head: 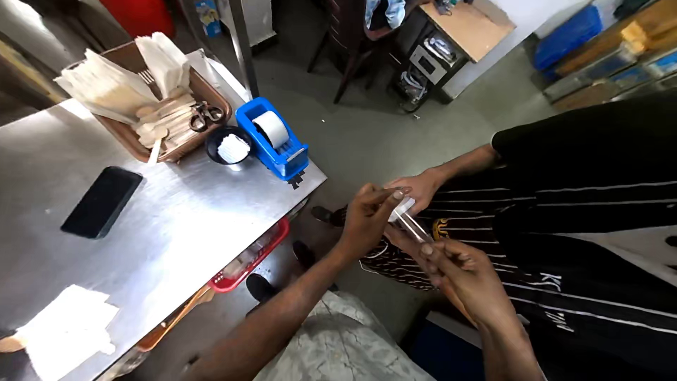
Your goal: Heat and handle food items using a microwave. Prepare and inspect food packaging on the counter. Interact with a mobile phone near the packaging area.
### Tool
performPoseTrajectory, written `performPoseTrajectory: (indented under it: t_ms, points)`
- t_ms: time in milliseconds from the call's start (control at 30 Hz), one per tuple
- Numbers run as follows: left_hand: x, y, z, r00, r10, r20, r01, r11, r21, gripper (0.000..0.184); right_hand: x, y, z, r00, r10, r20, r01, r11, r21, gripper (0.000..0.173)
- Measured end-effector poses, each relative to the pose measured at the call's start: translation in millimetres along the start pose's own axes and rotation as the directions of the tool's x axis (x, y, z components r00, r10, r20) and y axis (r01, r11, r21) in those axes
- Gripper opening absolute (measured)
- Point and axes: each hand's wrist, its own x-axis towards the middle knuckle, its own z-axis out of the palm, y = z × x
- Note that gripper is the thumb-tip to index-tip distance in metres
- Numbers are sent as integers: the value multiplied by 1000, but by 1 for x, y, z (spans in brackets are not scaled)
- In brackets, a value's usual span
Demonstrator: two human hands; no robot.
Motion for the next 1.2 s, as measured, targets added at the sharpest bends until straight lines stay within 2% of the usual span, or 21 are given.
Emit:
performPoseTrajectory:
  t_ms: [133, 233, 400, 467, 600, 1033, 1200]
  points:
    - [-10, -1, -2, 998, 9, -57, 3, 980, 201, 23, -1, 2, 4, 1000, -13, -17, 13, 999, 39, 20]
    - [-5, 1, -10, 990, 22, -140, 6, 980, 197, 22, 3, -6, 13, 998, -55, 0, 55, 998, 17, 21]
    - [-14, 16, -18, 993, 6, -121, 22, 973, 232, 25, 6, -3, 16, 988, -151, -42, 144, 980, -138, 20]
    - [-23, 18, -17, 990, -24, -140, 55, 973, 223, 25, 5, 0, 15, 982, -188, -32, 180, 970, -166, 22]
    - [-27, 20, -23, 987, -22, -161, 49, 986, 161, 22, 7, 4, 24, 973, -231, 14, 232, 969, -81, 23]
    - [-36, 24, -28, 988, 36, -148, -29, 998, 55, 20, 5, -2, 24, 972, -232, 24, 233, 965, -122, 16]
    - [-37, 30, -29, 989, 9, -147, -2, 999, 49, 21, 6, -1, 25, 969, -243, 40, 246, 965, -93, 18]
